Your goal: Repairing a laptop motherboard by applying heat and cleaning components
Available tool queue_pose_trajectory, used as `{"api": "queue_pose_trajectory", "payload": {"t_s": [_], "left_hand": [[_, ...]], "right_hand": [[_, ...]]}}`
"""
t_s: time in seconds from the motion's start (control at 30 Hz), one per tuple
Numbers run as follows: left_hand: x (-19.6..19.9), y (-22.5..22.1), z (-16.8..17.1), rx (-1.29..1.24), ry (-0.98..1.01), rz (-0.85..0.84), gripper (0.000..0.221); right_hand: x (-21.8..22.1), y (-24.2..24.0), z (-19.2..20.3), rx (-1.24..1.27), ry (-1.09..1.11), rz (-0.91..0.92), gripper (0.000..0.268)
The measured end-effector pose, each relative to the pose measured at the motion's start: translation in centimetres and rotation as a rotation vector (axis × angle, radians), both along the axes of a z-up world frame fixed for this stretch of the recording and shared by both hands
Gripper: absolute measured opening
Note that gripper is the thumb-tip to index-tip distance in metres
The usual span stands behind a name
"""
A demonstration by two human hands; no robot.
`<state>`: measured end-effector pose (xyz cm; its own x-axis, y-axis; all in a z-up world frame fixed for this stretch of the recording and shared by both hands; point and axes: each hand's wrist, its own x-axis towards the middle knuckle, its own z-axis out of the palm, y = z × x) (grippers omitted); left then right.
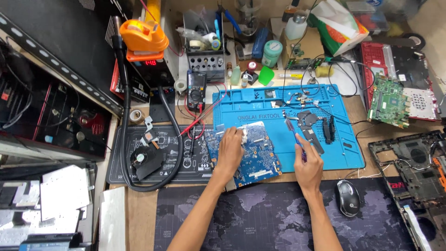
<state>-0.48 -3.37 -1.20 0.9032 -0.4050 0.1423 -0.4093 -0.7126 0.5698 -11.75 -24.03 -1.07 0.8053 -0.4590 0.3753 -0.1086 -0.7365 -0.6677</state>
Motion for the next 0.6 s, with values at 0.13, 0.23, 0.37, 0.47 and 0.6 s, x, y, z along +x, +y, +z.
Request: {"api": "queue_pose_trajectory", "payload": {"t_s": [0.13, 0.23, 0.37, 0.47, 0.6], "left_hand": [[0.4, 0.9, 0.0, -0.184, 0.029, 0.018, 0.023], [-0.4, 2.6, -0.3, -0.468, 0.177, 0.149, 0.021], [-3.5, 5.5, 3.2, -0.607, 0.235, 0.328, 0.015], [-6.1, 7.1, 4.2, -0.658, 0.287, 0.408, 0.012], [-8.6, 7.8, 4.6, -0.717, 0.395, 0.432, 0.016]], "right_hand": [[-0.1, -0.1, 0.2, 0.009, -0.011, 0.025, 0.027], [-0.2, -0.5, -0.3, -0.022, -0.005, 0.027, 0.029], [-0.5, -0.4, -0.4, 0.058, -0.029, 0.02, 0.031], [-0.3, -0.5, -0.7, 0.114, -0.005, 0.024, 0.027], [-0.1, 0.7, 0.2, 0.229, 0.102, 0.035, 0.021]]}}
